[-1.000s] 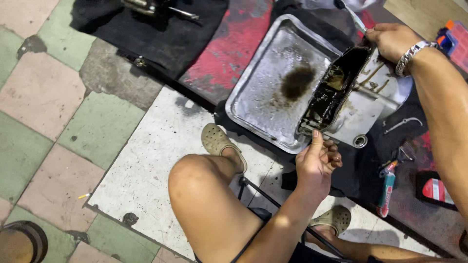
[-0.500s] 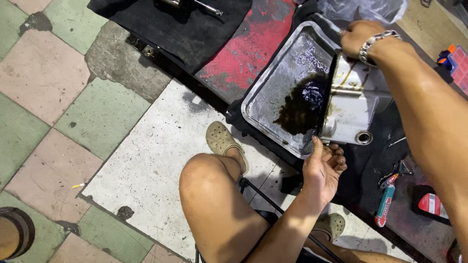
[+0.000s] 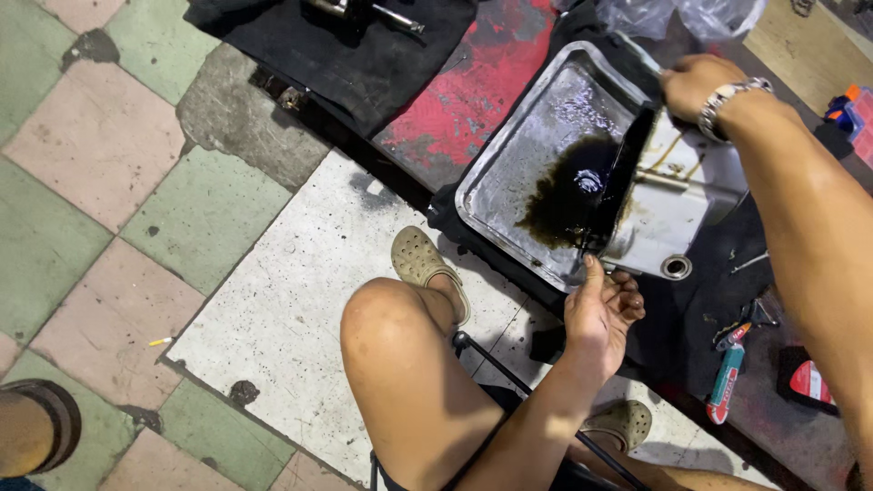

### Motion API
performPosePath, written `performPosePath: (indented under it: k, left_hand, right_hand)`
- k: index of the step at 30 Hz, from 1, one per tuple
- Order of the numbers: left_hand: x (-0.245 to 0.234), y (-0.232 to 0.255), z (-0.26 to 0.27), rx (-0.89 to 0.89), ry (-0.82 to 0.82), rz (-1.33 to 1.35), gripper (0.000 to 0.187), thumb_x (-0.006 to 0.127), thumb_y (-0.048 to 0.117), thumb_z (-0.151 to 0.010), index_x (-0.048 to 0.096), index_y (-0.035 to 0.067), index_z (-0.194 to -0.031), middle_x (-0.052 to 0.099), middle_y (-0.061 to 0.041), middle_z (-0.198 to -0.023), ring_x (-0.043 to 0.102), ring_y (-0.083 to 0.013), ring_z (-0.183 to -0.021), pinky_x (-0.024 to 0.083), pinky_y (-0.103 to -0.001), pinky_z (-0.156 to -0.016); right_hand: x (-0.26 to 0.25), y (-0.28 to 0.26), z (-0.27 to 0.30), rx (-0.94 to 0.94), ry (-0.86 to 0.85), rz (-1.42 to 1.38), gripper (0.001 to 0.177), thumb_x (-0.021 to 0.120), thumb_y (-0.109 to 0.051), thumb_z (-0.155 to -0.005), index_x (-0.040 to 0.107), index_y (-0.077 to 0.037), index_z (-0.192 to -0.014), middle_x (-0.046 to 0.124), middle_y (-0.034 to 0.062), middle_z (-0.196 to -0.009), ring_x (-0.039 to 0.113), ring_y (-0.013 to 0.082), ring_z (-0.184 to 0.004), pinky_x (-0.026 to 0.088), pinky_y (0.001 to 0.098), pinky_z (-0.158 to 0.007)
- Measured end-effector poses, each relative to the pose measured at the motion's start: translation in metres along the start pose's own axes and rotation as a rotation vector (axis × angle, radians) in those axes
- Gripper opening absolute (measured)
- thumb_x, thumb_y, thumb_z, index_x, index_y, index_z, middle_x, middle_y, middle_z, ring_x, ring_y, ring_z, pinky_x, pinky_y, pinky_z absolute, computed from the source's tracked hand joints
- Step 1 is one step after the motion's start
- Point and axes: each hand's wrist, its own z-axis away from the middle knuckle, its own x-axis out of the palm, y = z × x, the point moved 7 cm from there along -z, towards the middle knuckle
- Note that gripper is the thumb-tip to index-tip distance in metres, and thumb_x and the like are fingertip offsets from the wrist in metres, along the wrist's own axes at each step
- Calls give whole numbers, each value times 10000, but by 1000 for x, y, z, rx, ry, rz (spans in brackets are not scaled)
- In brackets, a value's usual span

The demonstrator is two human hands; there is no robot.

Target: The person cleans the inside of a metallic engine casing using a toothbrush and a metal scraper. They scrape out dark sludge and deposit it into a nearby metal tray, then use the toothbrush to scrub the interior surfaces.

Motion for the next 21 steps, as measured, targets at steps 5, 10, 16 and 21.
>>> performPosePath:
  k: [5, 10, 16, 21]
  left_hand:
    - [-9, -9, 8, 57, -18, -224, 496, 599, 502, -1057, 600, 11, -979, 623, -62, -814, 631, -138, -633, 527, -275, -558]
    - [-15, -14, 11, 168, -104, -556, 466, 612, 429, -1035, 632, -23, -924, 643, -79, -761, 658, -142, -578, 561, -277, -513]
    - [-18, -15, -11, 240, -151, -931, 390, 674, 372, -1002, 644, -11, -934, 652, -72, -758, 659, -146, -559, 546, -285, -491]
    - [6, 16, -58, 193, -137, -1280, 308, 687, 324, -962, 640, 22, -922, 667, -61, -728, 655, -154, -572, 543, -299, -518]
  right_hand:
    - [3, 107, 46, 10, 156, -318, 446, 538, -385, -1083, 656, -33, -1330, 680, 231, -1240, 624, 356, -1137, 451, 458, -998]
    - [50, 216, 95, -119, 275, -1074, 289, 525, -276, -1122, 599, 3, -1139, 705, 144, -1191, 650, 171, -1073, 476, 294, -940]
    - [125, 310, 186, -75, 575, -1378, 299, 519, -288, -1199, 619, -35, -1074, 724, 71, -1130, 589, 178, -1020, 454, 279, -882]
    - [201, 329, 265, 166, 547, -1927, 200, 480, -264, -1129, 605, -112, -1102, 720, 79, -1158, 625, 233, -1071, 566, 421, -723]
